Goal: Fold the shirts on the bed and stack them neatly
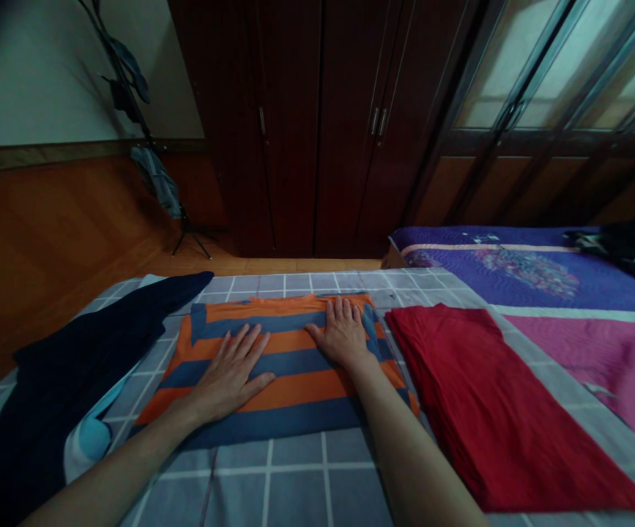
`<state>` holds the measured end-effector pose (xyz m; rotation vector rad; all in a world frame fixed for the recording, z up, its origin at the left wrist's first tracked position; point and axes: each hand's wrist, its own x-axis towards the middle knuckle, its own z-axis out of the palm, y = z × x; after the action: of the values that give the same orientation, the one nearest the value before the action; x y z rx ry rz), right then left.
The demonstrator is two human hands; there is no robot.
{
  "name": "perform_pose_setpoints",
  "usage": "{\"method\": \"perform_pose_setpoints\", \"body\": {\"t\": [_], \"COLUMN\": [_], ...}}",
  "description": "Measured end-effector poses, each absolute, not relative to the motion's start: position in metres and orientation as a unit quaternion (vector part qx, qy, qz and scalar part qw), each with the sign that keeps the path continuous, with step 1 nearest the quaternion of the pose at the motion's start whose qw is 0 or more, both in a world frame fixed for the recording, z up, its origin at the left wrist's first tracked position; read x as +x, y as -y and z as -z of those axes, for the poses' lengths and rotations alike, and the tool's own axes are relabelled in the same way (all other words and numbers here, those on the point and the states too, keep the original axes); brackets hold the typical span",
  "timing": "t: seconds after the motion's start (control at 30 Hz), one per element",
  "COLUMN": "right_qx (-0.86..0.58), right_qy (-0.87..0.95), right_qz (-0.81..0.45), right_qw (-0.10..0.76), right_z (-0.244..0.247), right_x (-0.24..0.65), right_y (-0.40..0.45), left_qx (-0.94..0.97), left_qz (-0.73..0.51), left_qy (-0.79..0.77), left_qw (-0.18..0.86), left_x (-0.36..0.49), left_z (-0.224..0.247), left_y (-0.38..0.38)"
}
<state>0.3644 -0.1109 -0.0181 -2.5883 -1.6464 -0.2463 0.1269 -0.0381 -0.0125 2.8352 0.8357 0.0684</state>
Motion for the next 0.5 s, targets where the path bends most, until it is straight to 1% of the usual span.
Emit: {"method": "perform_pose_setpoints", "body": {"t": [0.1,0.2,0.33,0.5], "right_qx": [-0.821,-0.809,-0.866,-0.885], "right_qy": [0.561,0.583,0.494,0.460], "right_qz": [0.093,0.068,0.063,0.059], "right_qw": [0.047,0.046,0.036,0.048], "right_z": [0.019,0.020,0.015,-0.001], "right_x": [0.358,0.358,0.387,0.411], "right_y": [0.110,0.109,0.118,0.147], "left_qx": [0.955,0.955,0.954,0.953], "left_qz": [-0.024,-0.026,-0.029,-0.043], "left_qy": [-0.281,-0.281,-0.281,-0.276], "left_qw": [0.094,0.095,0.104,0.115], "left_x": [0.127,0.127,0.126,0.125], "left_z": [0.012,0.010,0.009,0.014], "left_y": [0.038,0.039,0.039,0.037]}}
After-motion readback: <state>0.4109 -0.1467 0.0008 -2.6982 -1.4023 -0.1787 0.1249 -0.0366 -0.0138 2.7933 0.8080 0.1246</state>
